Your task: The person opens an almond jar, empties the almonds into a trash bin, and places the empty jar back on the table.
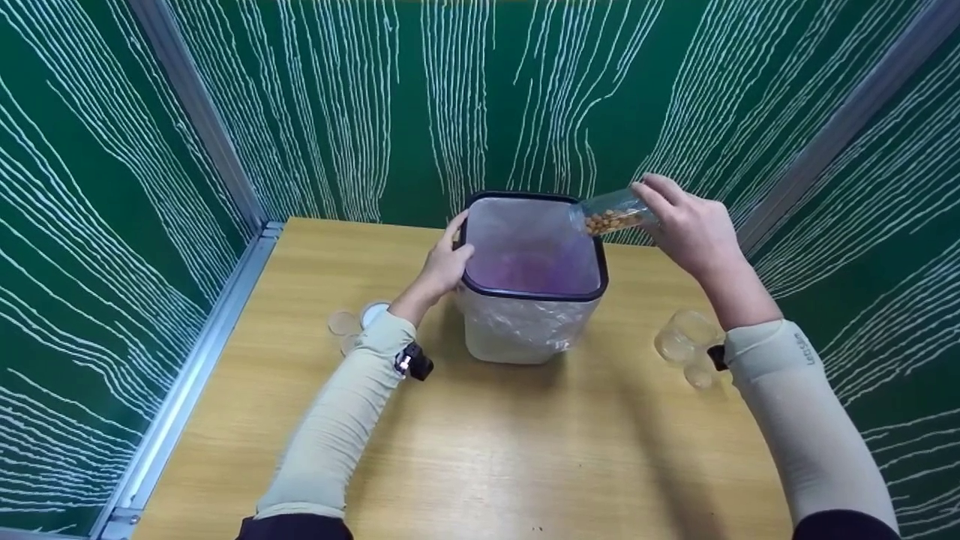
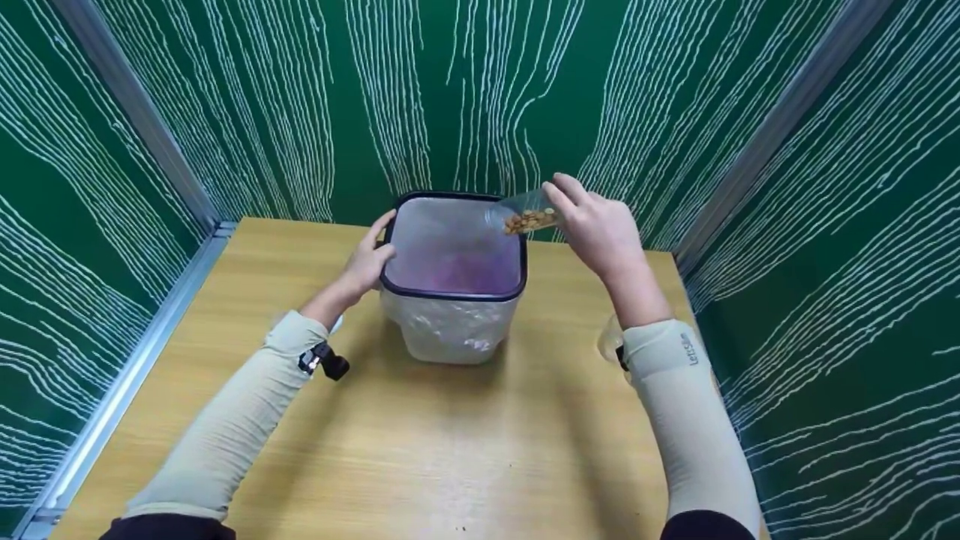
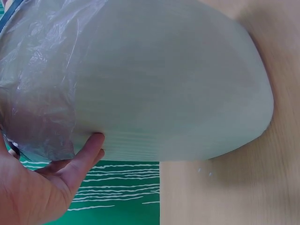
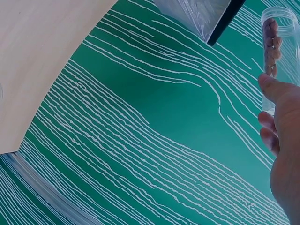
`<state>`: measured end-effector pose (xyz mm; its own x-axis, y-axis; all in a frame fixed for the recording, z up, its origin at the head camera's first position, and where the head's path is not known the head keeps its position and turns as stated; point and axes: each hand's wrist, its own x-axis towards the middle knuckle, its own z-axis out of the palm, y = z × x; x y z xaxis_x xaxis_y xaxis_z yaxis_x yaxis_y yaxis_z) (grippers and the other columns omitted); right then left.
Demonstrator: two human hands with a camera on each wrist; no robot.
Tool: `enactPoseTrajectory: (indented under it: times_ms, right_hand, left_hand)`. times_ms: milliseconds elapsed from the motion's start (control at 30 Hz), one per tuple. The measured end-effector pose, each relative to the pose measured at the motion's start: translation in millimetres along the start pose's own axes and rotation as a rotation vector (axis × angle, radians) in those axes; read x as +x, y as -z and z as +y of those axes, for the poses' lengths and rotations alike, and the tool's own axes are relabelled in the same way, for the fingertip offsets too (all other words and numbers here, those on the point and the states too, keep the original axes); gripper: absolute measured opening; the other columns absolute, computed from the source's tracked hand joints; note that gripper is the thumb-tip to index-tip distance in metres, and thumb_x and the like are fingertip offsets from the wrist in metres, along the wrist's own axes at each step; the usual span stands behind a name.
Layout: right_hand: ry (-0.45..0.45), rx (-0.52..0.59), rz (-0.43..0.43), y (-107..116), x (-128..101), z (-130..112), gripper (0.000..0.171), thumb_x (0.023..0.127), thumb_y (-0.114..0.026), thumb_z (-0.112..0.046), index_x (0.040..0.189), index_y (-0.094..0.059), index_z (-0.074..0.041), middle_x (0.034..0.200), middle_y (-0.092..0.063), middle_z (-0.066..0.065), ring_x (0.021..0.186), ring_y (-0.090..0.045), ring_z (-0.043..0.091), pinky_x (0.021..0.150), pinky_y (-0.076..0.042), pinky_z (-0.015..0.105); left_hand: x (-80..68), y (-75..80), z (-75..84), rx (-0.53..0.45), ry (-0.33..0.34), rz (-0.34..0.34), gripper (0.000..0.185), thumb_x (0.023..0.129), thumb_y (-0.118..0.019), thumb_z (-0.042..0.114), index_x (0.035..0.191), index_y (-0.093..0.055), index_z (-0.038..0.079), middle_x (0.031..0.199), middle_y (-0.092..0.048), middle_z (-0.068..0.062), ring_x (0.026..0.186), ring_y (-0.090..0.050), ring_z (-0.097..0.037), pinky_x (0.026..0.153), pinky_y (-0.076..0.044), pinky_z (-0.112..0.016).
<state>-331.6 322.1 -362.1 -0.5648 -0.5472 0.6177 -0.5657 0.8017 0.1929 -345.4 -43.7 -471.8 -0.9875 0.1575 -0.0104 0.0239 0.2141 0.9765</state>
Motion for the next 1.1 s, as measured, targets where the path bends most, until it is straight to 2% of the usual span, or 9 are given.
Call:
enactPoseTrajectory:
  times_ms: [167, 267, 333, 500, 600, 667, 833, 1033, 1100]
  right_hand:
    - [0.014, -0.015, 0.022, -4.9, 1.2, -0.9, 0.051, 0.081, -0.077, -0.005, 0.129, -0.062, -0.013, 0.130, -0.058, 0.010, 0.079, -0.068, 0.033, 0.051, -0.051, 0.042]
    - [0.015, -0.005, 0.018, -7.7, 1.8, -1.5, 0.050, 0.082, -0.076, -0.006, 0.130, -0.062, -0.013, 0.131, -0.058, 0.010, 0.078, -0.067, 0.033, 0.051, -0.051, 0.042]
    - [0.012, 0.000, 0.015, -9.9, 1.7, -2.2, 0.050, 0.083, -0.076, -0.006, 0.130, -0.061, -0.014, 0.131, -0.058, 0.010, 0.077, -0.067, 0.033, 0.050, -0.051, 0.042]
    - [0.015, -0.002, -0.001, -13.5, 3.1, -4.0, 0.050, 0.083, -0.075, -0.007, 0.131, -0.060, -0.014, 0.133, -0.057, 0.010, 0.076, -0.067, 0.033, 0.049, -0.050, 0.041]
    - [0.021, -0.003, -0.008, -15.2, 5.0, -4.7, 0.051, 0.082, -0.076, -0.006, 0.130, -0.060, -0.014, 0.133, -0.056, 0.011, 0.075, -0.067, 0.033, 0.049, -0.051, 0.041]
    - [0.022, -0.005, -0.014, -15.5, 6.2, -4.5, 0.052, 0.082, -0.076, -0.005, 0.130, -0.060, -0.014, 0.132, -0.056, 0.011, 0.074, -0.067, 0.034, 0.049, -0.051, 0.042]
    - [0.029, -0.014, -0.023, -16.7, 9.2, -3.7, 0.056, 0.079, -0.078, -0.004, 0.131, -0.059, -0.015, 0.133, -0.056, 0.010, 0.075, -0.067, 0.034, 0.051, -0.051, 0.043]
    - [0.077, -0.037, -0.036, -20.7, 4.5, -2.4, 0.053, 0.082, -0.076, -0.006, 0.131, -0.060, -0.013, 0.132, -0.056, 0.011, 0.075, -0.067, 0.031, 0.047, -0.050, 0.040]
    - [0.075, -0.043, -0.035, -20.0, 2.4, -1.8, 0.049, 0.083, -0.074, -0.007, 0.130, -0.060, -0.013, 0.132, -0.056, 0.011, 0.075, -0.067, 0.030, 0.047, -0.050, 0.040]
  left_hand:
    - [0.1, -0.3, -1.5, -0.011, 0.001, -0.006, 0.061, 0.097, -0.044, 0.026, 0.150, -0.025, 0.047, 0.145, -0.038, -0.007, 0.081, -0.054, -0.022, 0.048, -0.040, -0.026]
    - [-0.2, -0.8, -1.2, -0.018, 0.015, -0.020, 0.061, 0.098, -0.044, 0.026, 0.151, -0.023, 0.046, 0.149, -0.033, -0.006, 0.080, -0.050, -0.018, 0.051, -0.041, -0.026]
    - [-0.1, -1.1, -1.3, -0.018, 0.019, -0.027, 0.061, 0.097, -0.044, 0.026, 0.150, -0.023, 0.047, 0.151, -0.031, -0.006, 0.075, -0.049, -0.018, 0.050, -0.041, -0.026]
    - [0.6, -1.1, -0.9, -0.020, 0.008, -0.020, 0.062, 0.097, -0.044, 0.025, 0.150, -0.023, 0.047, 0.151, -0.030, -0.005, 0.079, -0.051, -0.023, 0.048, -0.039, -0.025]
    - [0.3, 0.4, -1.1, -0.030, 0.008, -0.018, 0.062, 0.097, -0.044, 0.025, 0.152, -0.023, 0.044, 0.154, -0.027, -0.005, 0.095, -0.054, -0.027, 0.053, -0.042, -0.028]
    - [0.4, 1.6, -0.4, -0.028, 0.006, -0.019, 0.062, 0.097, -0.044, 0.025, 0.152, -0.023, 0.043, 0.156, -0.024, -0.004, 0.112, -0.049, -0.028, 0.065, -0.046, -0.032]
    - [1.9, 3.7, 0.7, -0.045, -0.005, -0.022, 0.062, 0.097, -0.044, 0.026, 0.152, -0.022, 0.044, 0.159, -0.020, -0.002, 0.125, -0.039, -0.027, 0.089, -0.045, -0.043]
    - [1.5, 1.3, -1.9, -0.048, -0.002, -0.030, 0.062, 0.096, -0.043, 0.024, 0.151, -0.023, 0.044, 0.157, -0.023, -0.003, 0.117, -0.046, -0.030, 0.069, -0.046, -0.034]
    - [1.9, -0.5, -1.1, -0.033, -0.013, -0.033, 0.062, 0.096, -0.044, 0.024, 0.151, -0.024, 0.044, 0.156, -0.025, -0.003, 0.118, -0.045, -0.029, 0.069, -0.044, -0.034]
